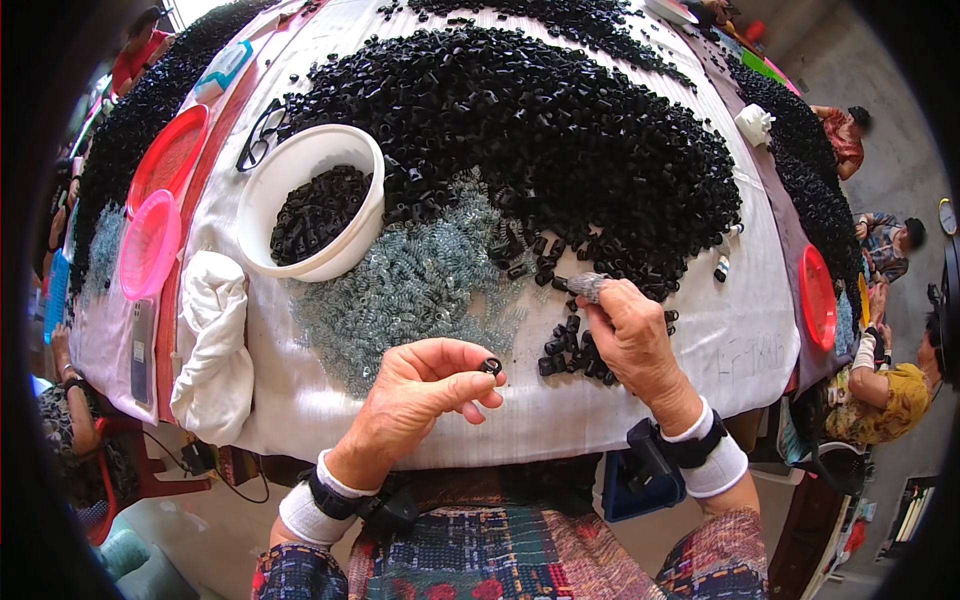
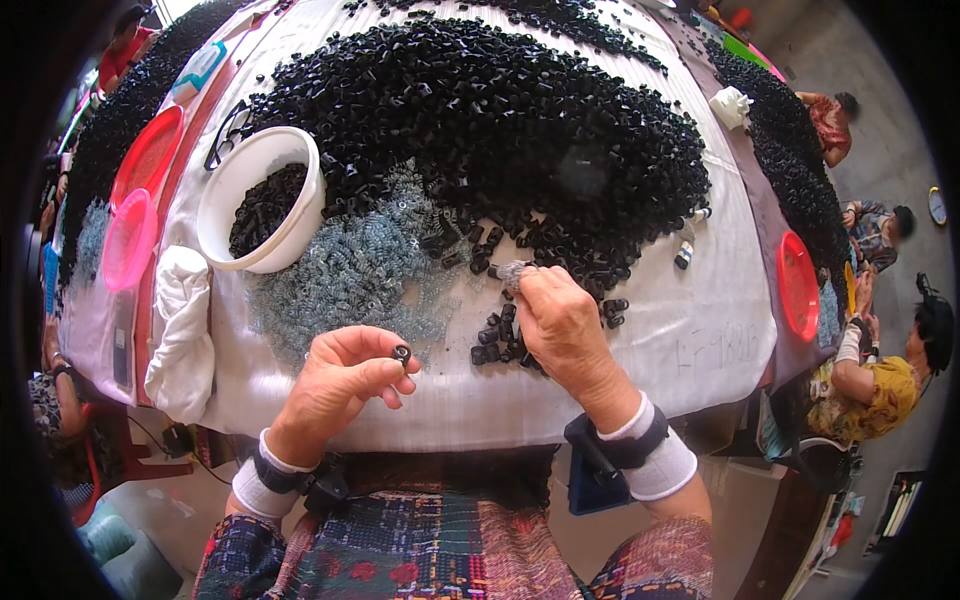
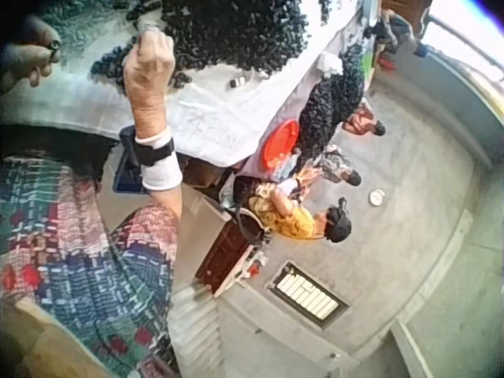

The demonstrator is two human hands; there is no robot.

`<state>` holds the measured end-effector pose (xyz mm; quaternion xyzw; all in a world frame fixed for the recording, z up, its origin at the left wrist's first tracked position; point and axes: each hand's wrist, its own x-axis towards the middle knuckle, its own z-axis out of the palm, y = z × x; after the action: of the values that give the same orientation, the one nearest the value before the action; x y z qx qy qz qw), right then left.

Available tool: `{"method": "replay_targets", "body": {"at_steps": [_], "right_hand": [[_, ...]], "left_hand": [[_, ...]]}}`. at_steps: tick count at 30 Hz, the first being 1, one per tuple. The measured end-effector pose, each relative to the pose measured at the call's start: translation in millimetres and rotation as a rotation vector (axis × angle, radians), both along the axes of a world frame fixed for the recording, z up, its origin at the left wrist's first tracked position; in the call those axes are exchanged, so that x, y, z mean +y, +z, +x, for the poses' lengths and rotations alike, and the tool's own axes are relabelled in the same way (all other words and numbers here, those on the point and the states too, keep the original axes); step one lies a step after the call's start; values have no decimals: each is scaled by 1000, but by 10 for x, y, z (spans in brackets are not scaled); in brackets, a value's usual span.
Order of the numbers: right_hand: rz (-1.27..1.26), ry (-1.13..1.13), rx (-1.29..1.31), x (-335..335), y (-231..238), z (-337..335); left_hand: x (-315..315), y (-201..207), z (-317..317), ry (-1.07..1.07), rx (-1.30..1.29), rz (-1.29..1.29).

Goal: Sort small black plastic shoe components and clear plastic pieces at a work table.

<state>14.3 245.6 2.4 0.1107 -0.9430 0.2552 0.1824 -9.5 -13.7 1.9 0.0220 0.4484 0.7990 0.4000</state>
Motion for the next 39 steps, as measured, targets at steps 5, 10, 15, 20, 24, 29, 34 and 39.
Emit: {"method": "replay_targets", "body": {"at_steps": [5, 10, 15, 20, 24, 29, 34, 39], "right_hand": [[112, 83, -67, 8, -80, -111], [76, 7, -139, 62, -159, -202], [121, 20, -76, 22, -163, -185], [177, 28, 20, -9, -186, -109], [-378, 15, 32, -282, 14, 52], [-591, 157, 110, -676, 236, 227], [-630, 150, 101, -744, 193, 241], [-637, 122, 79, -776, 141, 250]], "left_hand": [[-3, 34, -10, 22, -9, -31], [10, 38, -21, 26, 1, -65], [12, 21, -15, 10, 22, -28], [45, 35, 34, 49, 25, -59], [69, 72, 77, 75, 51, -56], [103, 92, 113, 107, 116, -12], [128, 103, 144, 133, 144, -55], [140, 92, 159, 154, 203, -123]]}}
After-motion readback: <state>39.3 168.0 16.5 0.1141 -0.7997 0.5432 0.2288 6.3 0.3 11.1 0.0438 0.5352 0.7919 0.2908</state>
